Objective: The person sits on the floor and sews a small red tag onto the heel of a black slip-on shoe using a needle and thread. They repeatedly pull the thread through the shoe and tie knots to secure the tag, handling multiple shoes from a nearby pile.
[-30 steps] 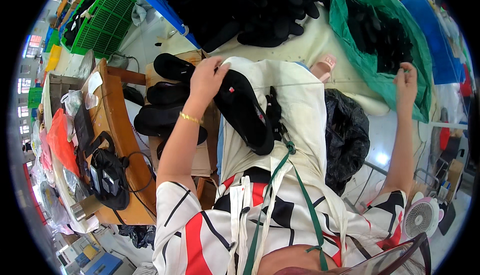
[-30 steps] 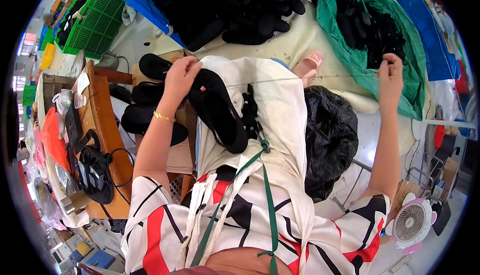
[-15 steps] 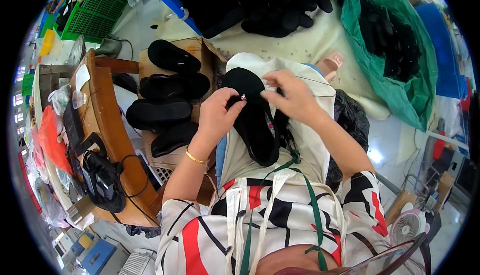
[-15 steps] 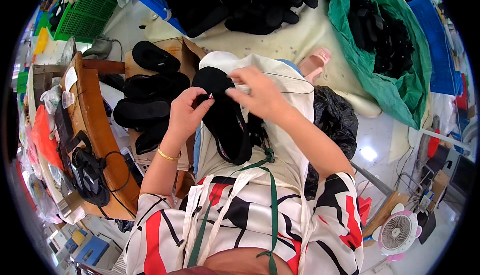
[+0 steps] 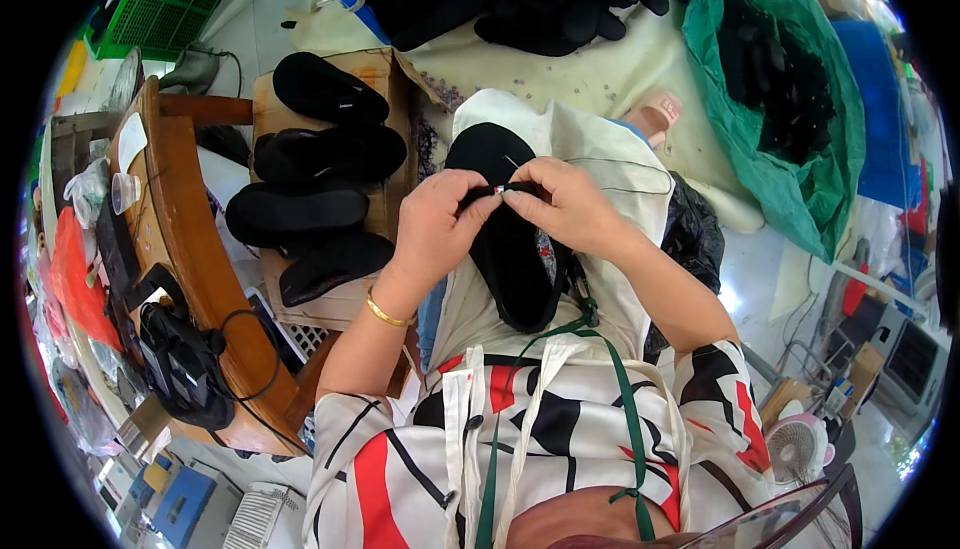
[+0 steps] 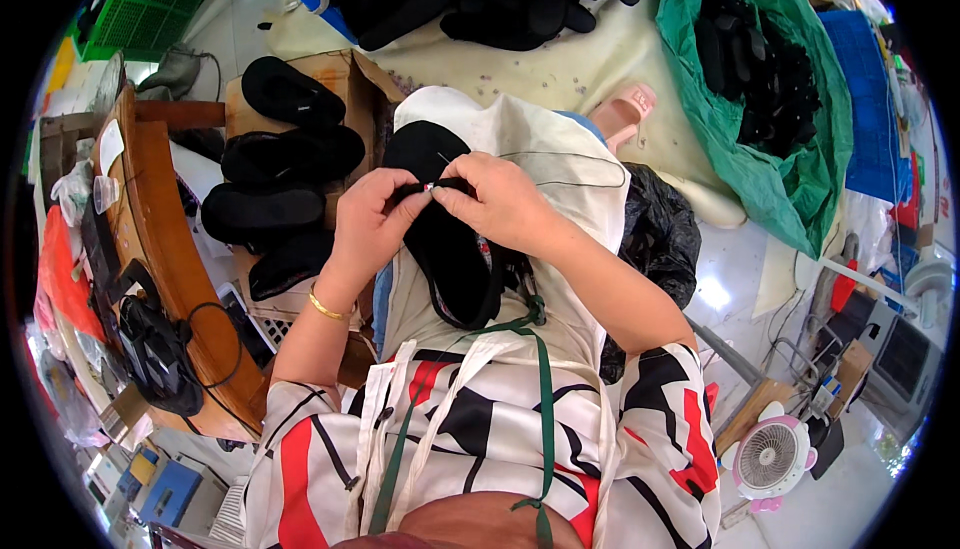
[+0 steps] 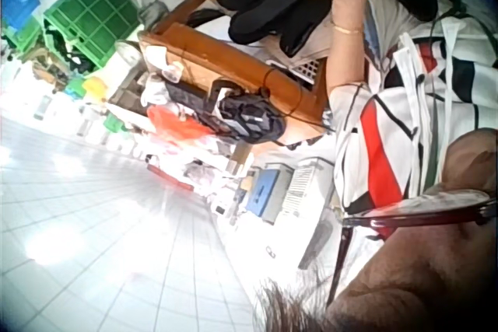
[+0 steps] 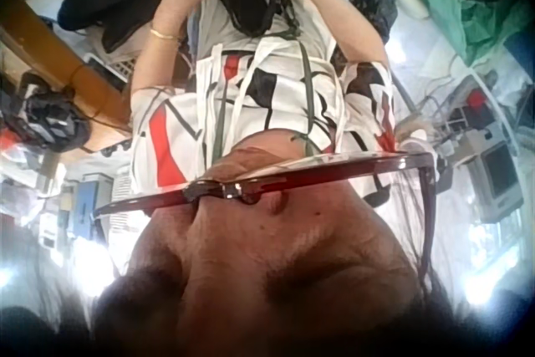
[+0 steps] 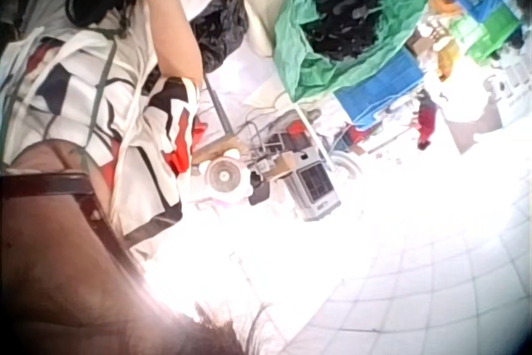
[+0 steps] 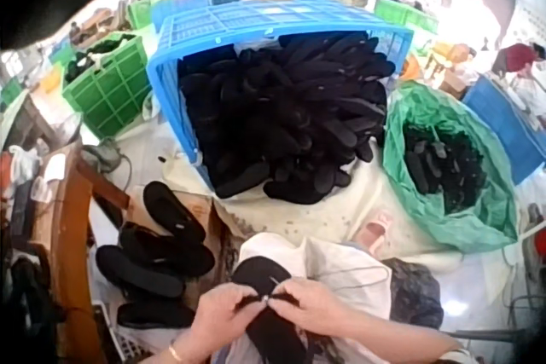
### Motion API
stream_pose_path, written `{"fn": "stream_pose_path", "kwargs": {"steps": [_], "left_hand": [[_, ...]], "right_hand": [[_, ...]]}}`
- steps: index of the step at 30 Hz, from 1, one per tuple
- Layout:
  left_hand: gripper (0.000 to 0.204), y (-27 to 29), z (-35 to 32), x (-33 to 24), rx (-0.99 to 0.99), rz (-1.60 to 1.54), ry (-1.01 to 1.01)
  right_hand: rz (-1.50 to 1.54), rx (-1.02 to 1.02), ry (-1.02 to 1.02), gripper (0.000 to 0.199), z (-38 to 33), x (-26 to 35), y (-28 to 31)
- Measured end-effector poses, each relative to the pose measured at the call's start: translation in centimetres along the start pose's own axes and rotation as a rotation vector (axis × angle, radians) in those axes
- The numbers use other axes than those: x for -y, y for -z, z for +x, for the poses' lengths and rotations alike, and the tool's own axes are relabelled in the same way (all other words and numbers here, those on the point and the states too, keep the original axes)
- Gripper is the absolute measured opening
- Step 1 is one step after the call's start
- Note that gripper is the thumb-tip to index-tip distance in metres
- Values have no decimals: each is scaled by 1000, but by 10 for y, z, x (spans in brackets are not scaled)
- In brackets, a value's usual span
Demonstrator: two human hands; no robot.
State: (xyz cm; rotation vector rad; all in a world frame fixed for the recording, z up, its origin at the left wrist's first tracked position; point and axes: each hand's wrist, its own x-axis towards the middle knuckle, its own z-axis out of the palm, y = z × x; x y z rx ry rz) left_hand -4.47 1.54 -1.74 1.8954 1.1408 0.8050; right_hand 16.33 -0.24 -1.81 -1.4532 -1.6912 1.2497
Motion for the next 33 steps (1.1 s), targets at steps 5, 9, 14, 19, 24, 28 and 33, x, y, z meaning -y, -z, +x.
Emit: {"fn": "stream_pose_path", "kwargs": {"steps": [5,9,14,19,24,28,33], "left_hand": [[13,3,8,3,26,-98,273],[10,-3,10,-8,-139,205,29],[16,-3,0,-15,-37,325,-137],[38,-6,-4,-29,53,470,-98],[42,-12,-1,-26,33,455,-23],[39,-13,3,-22,32,424,-14],[35,-18,-1,-13,-16,478,-50]], "right_hand": [[-282,95,24,26,-13,4,6],[-454,63,64,24,-30,15,17],[-743,2,169,21,-46,18,32],[-1018,-239,249,18,-34,-11,31],[-473,-627,307,12,-4,-4,17],[720,-510,290,18,-6,18,-28],[1339,-321,83,23,-16,20,-41]]}}
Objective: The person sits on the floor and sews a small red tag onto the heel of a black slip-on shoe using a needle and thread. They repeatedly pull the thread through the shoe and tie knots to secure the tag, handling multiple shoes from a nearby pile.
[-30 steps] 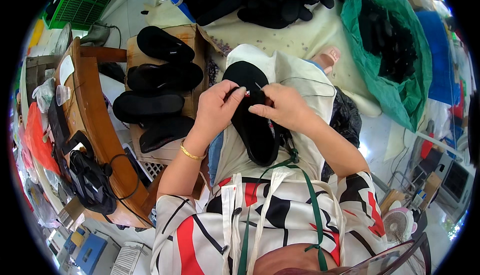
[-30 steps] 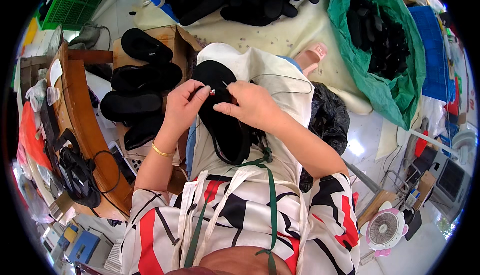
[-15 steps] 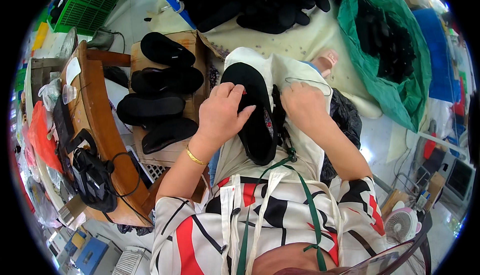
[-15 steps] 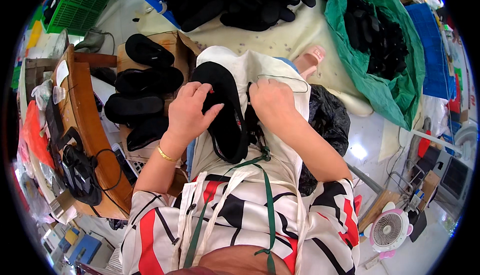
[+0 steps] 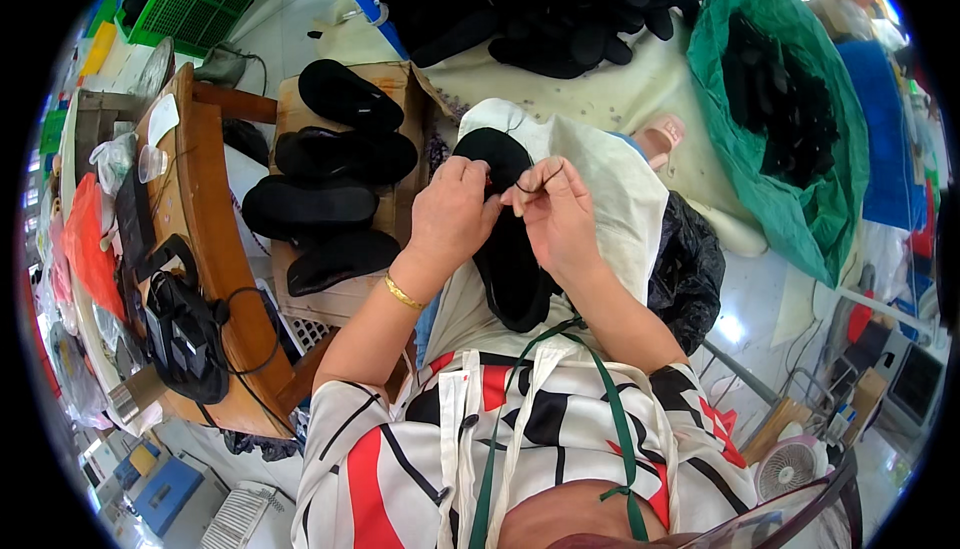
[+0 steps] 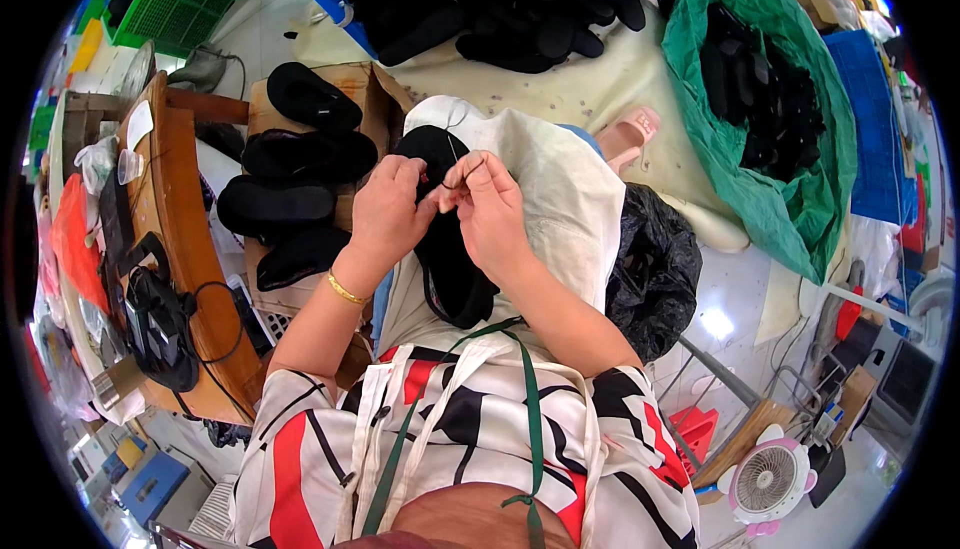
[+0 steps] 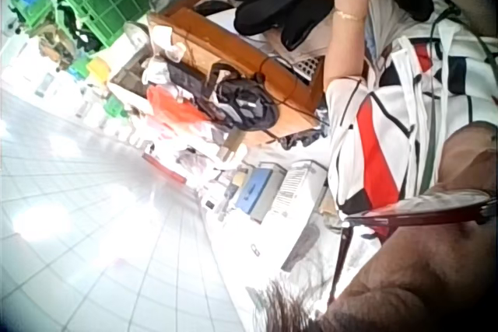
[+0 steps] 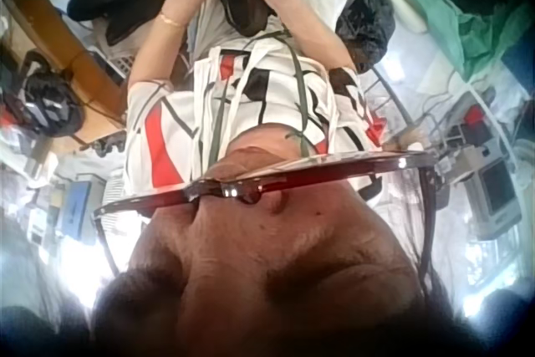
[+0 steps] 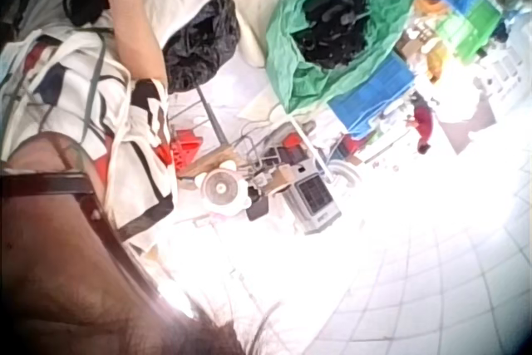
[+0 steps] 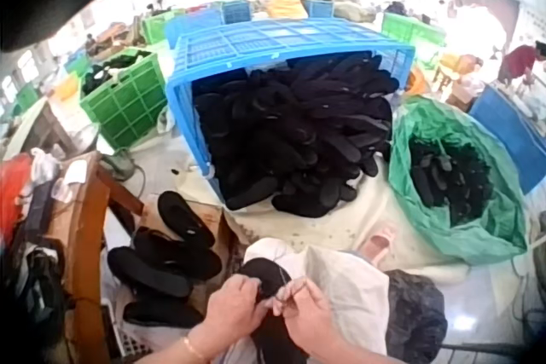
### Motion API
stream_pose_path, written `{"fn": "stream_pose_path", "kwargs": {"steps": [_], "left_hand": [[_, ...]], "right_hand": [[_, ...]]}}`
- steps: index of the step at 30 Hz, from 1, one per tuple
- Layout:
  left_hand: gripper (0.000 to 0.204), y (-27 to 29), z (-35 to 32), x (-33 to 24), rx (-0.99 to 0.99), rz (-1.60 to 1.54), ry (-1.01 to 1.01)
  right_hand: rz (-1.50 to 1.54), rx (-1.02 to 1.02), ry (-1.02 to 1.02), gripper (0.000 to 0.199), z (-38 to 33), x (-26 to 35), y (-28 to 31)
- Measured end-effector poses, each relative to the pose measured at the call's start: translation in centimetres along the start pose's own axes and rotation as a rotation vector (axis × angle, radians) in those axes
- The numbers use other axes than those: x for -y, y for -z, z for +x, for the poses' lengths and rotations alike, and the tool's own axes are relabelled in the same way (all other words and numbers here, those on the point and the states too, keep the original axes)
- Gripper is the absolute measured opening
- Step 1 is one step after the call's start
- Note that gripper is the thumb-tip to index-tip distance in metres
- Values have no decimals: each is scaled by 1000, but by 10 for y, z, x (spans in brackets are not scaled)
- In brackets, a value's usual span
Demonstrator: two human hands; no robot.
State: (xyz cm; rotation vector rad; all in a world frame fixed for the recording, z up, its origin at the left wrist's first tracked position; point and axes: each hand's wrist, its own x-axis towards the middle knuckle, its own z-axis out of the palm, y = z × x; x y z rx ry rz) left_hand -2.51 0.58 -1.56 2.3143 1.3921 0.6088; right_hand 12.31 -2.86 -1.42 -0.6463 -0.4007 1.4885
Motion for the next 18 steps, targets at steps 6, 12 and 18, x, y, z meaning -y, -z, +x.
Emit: {"fn": "stream_pose_path", "kwargs": {"steps": [6,12,18], "left_hand": [[30,-8,-3,8,6,18,-47],[22,5,6,7,61,-164,40],[34,21,5,0,148,-240,163]], "right_hand": [[-393,117,185,22,-56,-8,6],[-912,122,481,6,-33,21,8],[-1501,96,829,9,-53,87,25]]}}
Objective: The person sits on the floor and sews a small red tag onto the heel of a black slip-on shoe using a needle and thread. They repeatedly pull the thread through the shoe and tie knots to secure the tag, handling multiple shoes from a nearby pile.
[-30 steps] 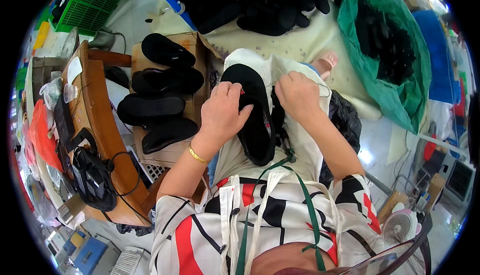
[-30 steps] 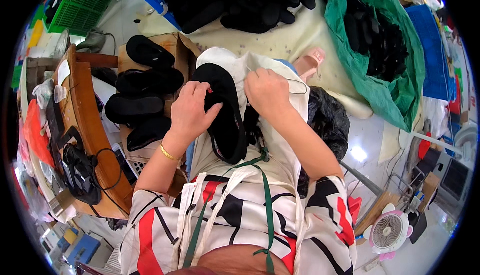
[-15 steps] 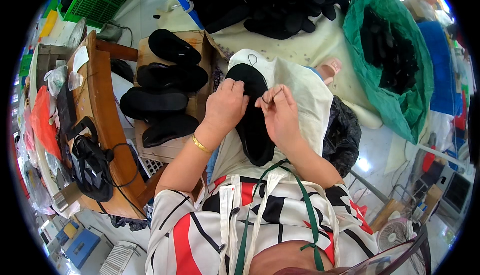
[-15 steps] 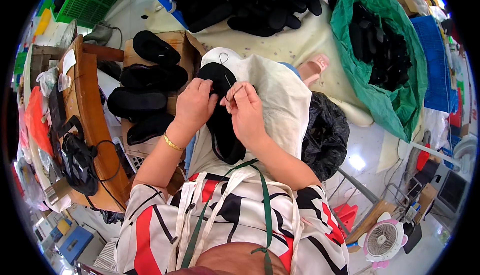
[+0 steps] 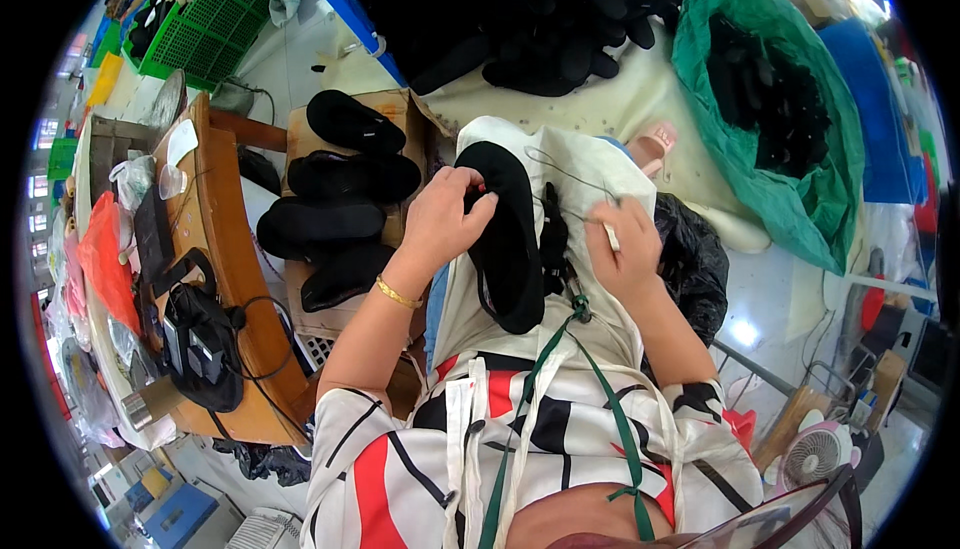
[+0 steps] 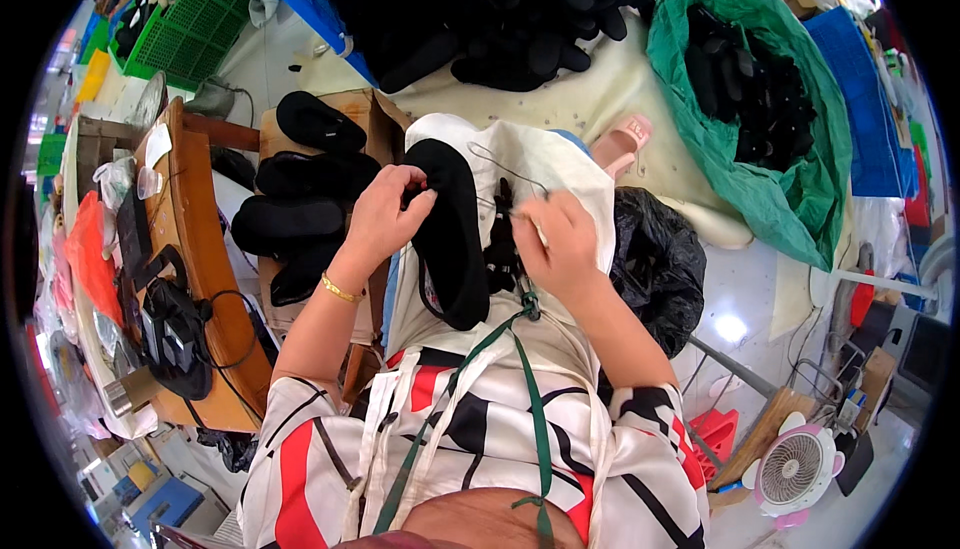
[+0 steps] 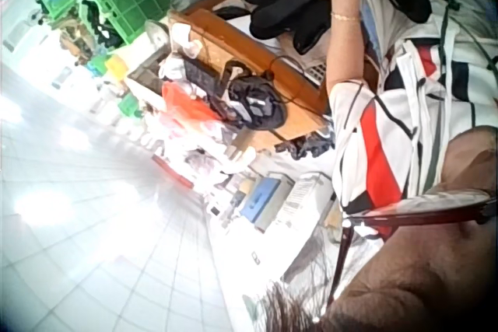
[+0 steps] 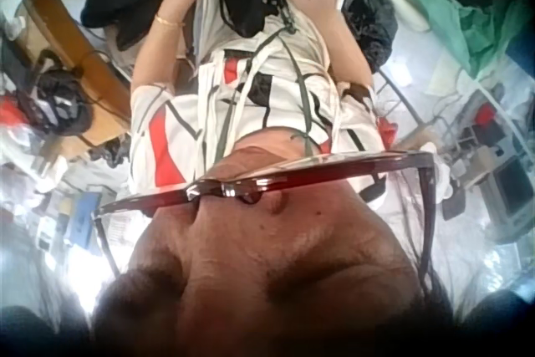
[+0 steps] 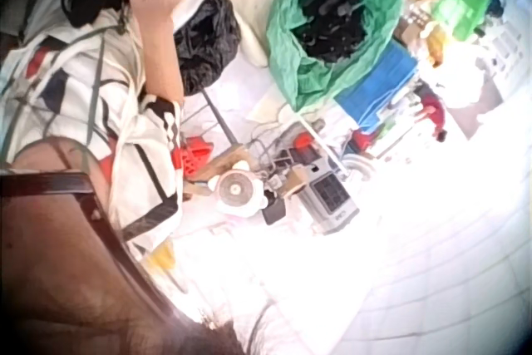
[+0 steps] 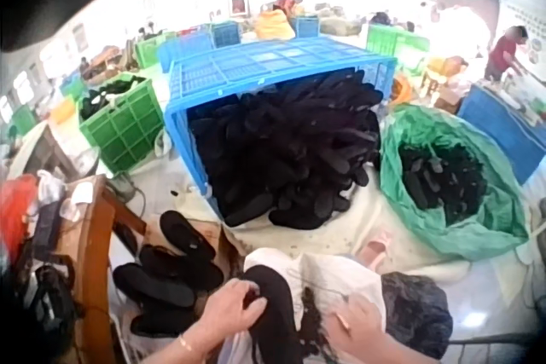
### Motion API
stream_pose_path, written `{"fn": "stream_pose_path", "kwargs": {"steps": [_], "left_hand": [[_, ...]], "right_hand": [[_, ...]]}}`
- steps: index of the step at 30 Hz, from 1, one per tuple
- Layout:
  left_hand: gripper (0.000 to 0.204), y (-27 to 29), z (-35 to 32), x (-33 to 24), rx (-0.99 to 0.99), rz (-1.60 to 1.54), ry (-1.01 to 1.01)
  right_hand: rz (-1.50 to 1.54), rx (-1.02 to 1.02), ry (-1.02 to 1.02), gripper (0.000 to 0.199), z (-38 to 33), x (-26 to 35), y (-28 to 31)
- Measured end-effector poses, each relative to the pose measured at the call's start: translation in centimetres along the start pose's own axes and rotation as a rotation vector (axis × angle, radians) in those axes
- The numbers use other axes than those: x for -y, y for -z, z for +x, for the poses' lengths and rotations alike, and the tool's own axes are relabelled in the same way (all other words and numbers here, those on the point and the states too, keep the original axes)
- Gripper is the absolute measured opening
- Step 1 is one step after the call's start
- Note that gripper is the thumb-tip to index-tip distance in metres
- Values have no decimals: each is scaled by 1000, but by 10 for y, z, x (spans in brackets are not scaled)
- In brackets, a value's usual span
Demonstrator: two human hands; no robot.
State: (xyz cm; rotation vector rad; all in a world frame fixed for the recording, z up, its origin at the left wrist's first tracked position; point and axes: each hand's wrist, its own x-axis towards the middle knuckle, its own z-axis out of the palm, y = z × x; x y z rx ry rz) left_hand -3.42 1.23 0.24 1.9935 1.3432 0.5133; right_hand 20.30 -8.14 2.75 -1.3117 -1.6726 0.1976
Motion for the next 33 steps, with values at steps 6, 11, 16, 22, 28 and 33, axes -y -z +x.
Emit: {"fn": "stream_pose_path", "kwargs": {"steps": [6,11,16,22,28,33], "left_hand": [[55,-7,4,-24,-25,334,-32],[51,-17,15,-23,-172,551,-194],[40,-15,17,-30,-216,462,-134],[32,-12,14,-6,-119,138,147],[13,-16,7,4,-44,-488,437],[10,-15,6,1,-47,-578,491]], "right_hand": [[-142,400,-72,8,-63,0,66],[105,383,-580,14,-69,-9,80],[496,251,-687,19,-38,-12,33],[703,465,-901,16,12,1,-28],[539,587,-732,12,9,-11,-72],[444,605,-694,14,10,-14,-80]]}}
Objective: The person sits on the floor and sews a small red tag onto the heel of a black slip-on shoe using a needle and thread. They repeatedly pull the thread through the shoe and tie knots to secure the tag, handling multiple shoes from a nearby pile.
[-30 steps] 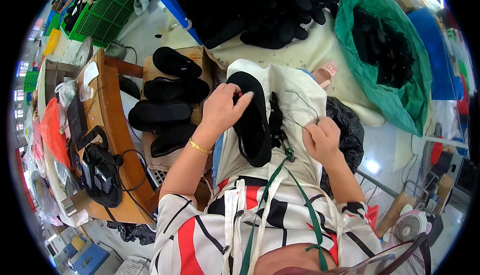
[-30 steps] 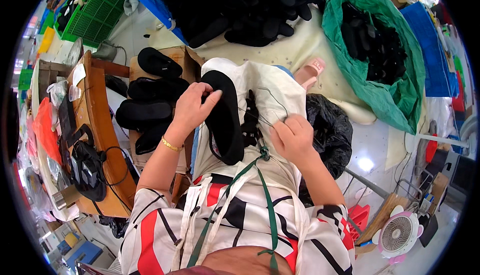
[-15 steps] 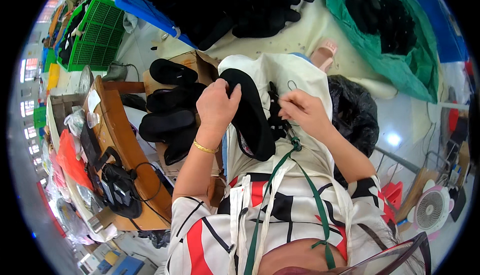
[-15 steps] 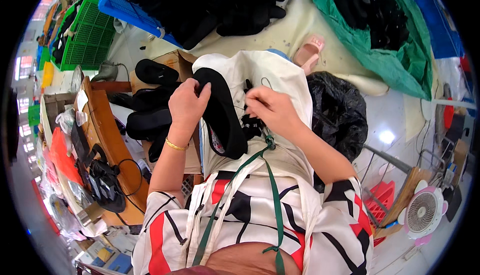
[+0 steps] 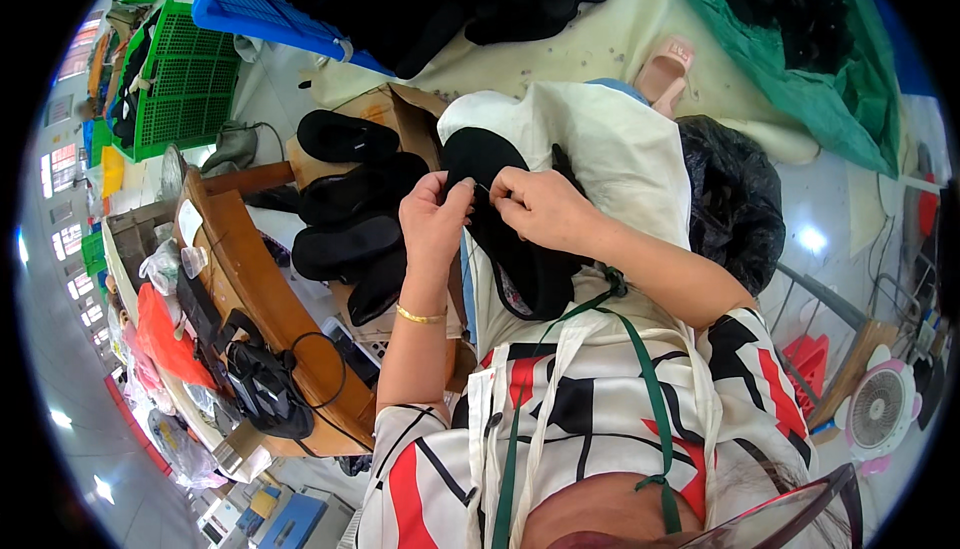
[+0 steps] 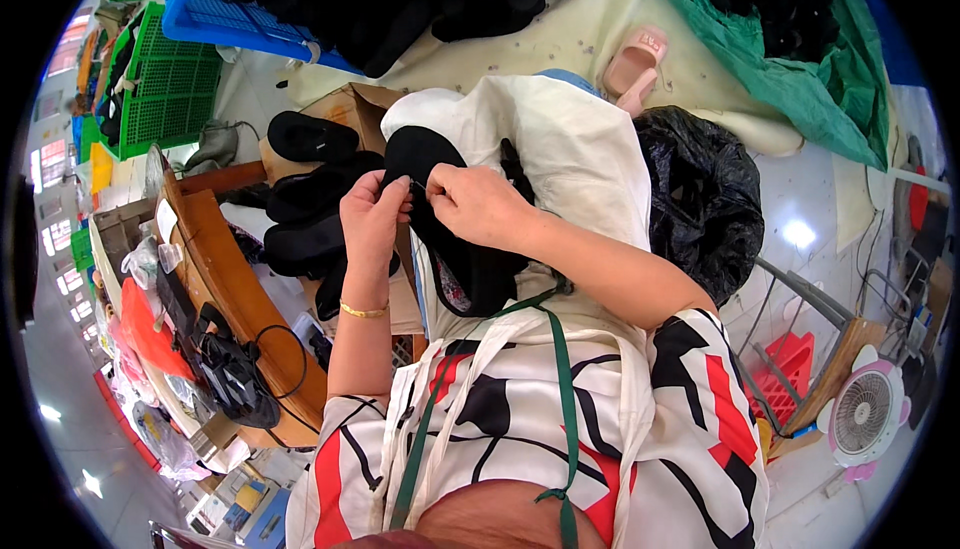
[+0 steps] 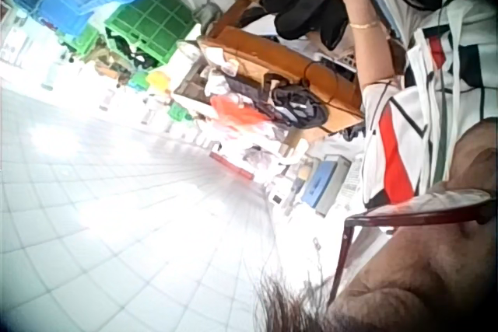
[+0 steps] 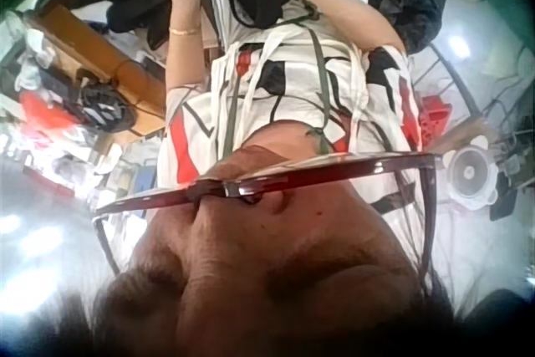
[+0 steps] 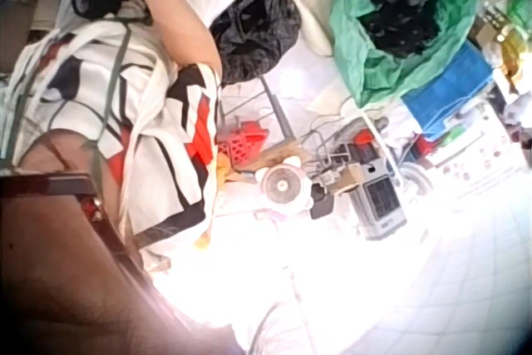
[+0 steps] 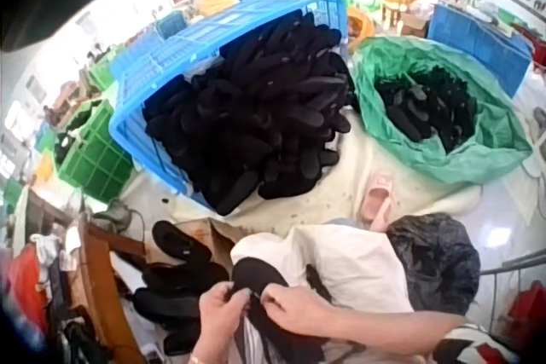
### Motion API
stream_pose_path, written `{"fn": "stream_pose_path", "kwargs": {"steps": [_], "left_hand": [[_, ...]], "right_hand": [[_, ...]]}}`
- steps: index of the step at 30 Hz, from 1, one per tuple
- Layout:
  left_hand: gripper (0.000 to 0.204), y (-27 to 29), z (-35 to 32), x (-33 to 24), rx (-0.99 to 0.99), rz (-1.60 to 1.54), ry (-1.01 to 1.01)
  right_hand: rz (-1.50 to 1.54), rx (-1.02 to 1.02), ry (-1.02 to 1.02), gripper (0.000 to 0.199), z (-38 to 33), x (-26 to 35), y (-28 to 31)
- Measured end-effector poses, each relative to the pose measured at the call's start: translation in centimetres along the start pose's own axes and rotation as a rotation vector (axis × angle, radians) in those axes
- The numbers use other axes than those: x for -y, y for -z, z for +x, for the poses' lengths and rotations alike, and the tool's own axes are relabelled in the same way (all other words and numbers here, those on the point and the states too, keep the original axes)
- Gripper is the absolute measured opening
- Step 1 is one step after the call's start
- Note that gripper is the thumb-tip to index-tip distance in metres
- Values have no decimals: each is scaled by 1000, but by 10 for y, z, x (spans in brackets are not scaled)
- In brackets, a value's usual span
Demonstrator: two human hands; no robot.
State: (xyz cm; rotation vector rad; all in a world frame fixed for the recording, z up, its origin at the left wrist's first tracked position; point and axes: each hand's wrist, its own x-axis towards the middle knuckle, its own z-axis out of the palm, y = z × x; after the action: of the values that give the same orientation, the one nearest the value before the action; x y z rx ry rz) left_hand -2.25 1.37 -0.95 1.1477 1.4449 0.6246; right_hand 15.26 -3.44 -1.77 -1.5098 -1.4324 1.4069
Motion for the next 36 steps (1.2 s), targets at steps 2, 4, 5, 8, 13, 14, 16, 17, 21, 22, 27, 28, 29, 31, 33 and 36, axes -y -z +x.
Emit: {"fn": "stream_pose_path", "kwargs": {"steps": [2,4,5,8,13,14,16,17,21,22,27,28,29,31,33,36], "left_hand": [[11,0,0,0,3,-10,-4],[11,-1,1,1,-5,5,-5],[11,-1,2,1,-9,12,-6],[11,-1,4,3,-17,56,-22],[18,2,6,1,0,106,6],[20,3,8,-2,9,118,16],[20,5,10,-6,61,114,63],[19,8,11,-8,81,113,88],[17,11,12,-16,145,39,153],[17,11,11,-16,150,33,154],[13,9,10,-18,148,-41,179],[12,9,9,-18,143,-59,185],[11,9,9,-18,138,-77,191],[9,9,8,-16,135,-102,181],[8,9,9,-16,137,-114,178],[8,9,8,-18,139,-115,187]], "right_hand": [[-21,14,-13,15,1,-1,0],[-31,22,-22,15,3,-1,2],[-30,25,-24,15,3,0,3],[-45,29,-16,16,6,0,4],[-211,-51,155,14,10,-11,-5],[-286,-85,179,13,9,-12,-10],[-418,-115,213,13,4,-13,-15],[-472,-108,225,14,0,-9,-16],[-594,-182,335,15,2,-12,-23],[-597,-197,354,14,2,-13,-23],[-636,-175,402,15,2,-11,-14],[-622,-170,390,13,2,-11,-11],[-608,-164,379,11,2,-11,-9],[-577,-136,360,9,3,-10,-3],[-542,-90,341,7,3,-7,2],[-524,-70,323,6,5,-3,7]]}}
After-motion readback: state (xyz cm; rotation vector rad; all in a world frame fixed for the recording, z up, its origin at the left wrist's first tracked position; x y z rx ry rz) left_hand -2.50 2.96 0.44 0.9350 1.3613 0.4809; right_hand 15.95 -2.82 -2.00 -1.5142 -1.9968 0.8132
